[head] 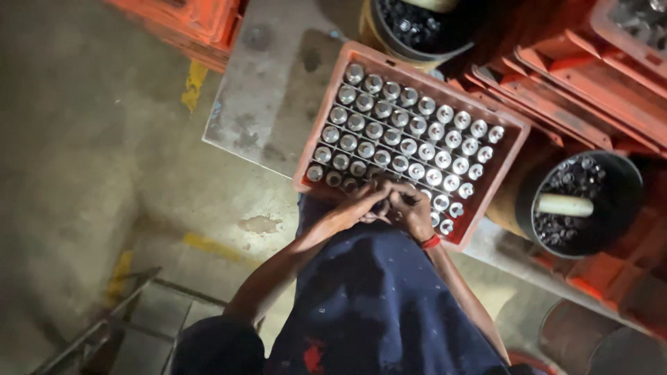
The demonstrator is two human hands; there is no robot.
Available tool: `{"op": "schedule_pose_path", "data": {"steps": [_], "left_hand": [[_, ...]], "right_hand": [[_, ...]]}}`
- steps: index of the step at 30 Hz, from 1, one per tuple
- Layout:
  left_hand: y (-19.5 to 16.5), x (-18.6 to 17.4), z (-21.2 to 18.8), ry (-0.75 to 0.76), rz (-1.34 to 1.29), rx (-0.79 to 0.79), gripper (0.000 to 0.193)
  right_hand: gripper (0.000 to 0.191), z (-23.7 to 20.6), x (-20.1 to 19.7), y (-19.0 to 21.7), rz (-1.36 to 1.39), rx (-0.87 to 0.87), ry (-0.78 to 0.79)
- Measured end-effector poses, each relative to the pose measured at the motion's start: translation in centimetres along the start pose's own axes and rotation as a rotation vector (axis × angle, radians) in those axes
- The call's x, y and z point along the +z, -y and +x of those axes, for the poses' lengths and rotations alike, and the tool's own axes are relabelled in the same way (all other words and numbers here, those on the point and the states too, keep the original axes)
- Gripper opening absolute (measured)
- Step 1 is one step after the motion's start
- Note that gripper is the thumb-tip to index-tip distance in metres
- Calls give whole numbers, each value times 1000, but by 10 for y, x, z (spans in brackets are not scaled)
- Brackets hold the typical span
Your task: The person arranges small cylindrical metal parts into a red plastic crate, placing them one by one into the crate's compartments. The person occasionally uses a white cylindrical tool to press the parts into place.
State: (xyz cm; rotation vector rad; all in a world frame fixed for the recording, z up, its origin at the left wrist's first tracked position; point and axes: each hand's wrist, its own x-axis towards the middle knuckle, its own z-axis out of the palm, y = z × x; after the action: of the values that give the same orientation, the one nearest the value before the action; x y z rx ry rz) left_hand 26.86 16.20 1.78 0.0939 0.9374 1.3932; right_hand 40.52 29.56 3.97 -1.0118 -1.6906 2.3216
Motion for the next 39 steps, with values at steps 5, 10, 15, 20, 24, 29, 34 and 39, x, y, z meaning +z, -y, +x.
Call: {"op": "schedule_pose_path", "data": {"steps": [5, 10, 15, 20, 24, 29, 34, 39], "left_hand": [[5, -13, 3, -176, -434, -64, 28], [9, -13, 1, -262, -331, -75, 24], [14, -8, 2, -225, -224, 28, 27], [0, 1, 0, -161, -127, 110, 23], [-14, 18, -8, -61, -29, 140, 32], [-22, 25, 1, -89, 35, 132, 40], [-31, 5, 18, -100, -276, 132, 68], [-44, -1, 18, 10, -478, 187, 81]], "right_hand": [[23, 3, -35, 11, -676, -460, -439], [25, 15, -41, 24, -1114, -647, -343], [25, 33, -27, 37, -1405, -564, -270], [31, 15, -25, 39, -1193, -618, -428], [38, -1, -13, 12, -413, -294, -212], [30, 12, -10, 2, -186, -199, -179], [21, 44, -45, 47, -966, -645, -417], [30, 66, -50, 59, -1304, -781, -271]]}}
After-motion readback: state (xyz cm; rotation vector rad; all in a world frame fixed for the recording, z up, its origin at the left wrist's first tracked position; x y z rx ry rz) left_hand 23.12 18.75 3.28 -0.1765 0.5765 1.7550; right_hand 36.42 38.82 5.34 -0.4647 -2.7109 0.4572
